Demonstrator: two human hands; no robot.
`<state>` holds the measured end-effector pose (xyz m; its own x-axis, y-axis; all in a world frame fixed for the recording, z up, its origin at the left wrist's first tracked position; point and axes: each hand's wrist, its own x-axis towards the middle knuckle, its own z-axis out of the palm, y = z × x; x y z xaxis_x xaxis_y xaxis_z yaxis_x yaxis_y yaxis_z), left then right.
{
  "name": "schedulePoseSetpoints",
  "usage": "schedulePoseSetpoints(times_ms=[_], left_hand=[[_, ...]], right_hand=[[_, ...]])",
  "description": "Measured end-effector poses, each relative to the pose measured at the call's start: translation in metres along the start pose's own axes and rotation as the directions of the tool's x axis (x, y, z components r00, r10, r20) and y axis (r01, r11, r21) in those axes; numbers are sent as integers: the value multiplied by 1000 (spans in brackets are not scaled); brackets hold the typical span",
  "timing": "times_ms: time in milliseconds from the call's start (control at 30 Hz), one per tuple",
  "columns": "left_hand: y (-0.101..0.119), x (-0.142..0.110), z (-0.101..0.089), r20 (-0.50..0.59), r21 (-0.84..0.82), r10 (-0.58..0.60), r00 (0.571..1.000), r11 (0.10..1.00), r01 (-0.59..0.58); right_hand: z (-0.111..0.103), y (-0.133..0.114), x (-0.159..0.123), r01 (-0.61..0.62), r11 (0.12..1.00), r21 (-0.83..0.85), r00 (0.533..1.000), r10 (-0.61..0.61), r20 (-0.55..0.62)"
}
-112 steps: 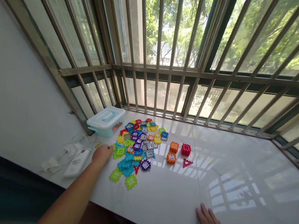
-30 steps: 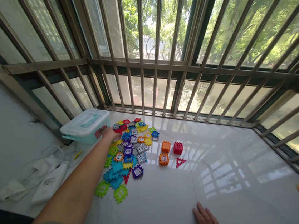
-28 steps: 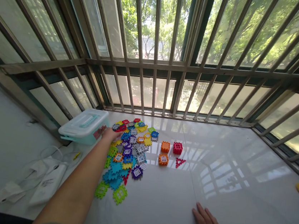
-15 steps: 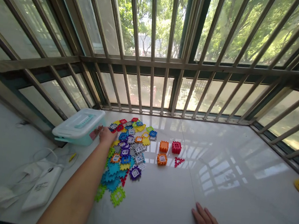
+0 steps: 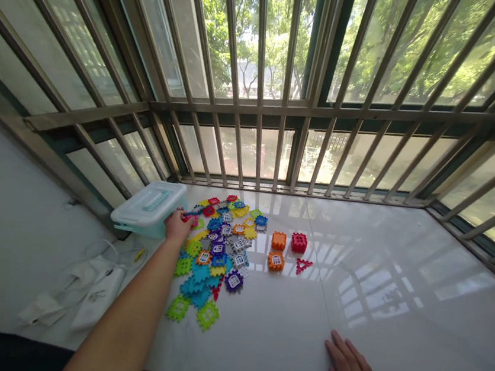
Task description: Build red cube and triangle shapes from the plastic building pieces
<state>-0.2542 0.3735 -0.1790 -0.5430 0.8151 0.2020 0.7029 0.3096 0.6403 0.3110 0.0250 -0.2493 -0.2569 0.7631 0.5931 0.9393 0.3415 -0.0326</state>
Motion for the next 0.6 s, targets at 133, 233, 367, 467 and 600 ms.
schedulePoseSetpoints(times_ms=[133,233,367,467,600], left_hand=[[5,-15,-14,-63,-39,-18,998,999,16],[16,-35,-24,-29,-81,-17,999,997,14],[41,-99,-25,142,-198,120,983,976,-91],[66,-179,-10,312,-323,243,918,936,-138],[104,-293,22,536,-571,312,785,819,65]], right_hand=[[1,-2,-1,-23,1000,19,1000,23,-4],[1,-5,-1,-44,999,28,999,45,-9],[-1,-8,0,-65,998,27,998,65,2],[-3,-11,1,-85,996,28,996,84,15],[-5,-14,1,-121,992,35,992,120,36]])
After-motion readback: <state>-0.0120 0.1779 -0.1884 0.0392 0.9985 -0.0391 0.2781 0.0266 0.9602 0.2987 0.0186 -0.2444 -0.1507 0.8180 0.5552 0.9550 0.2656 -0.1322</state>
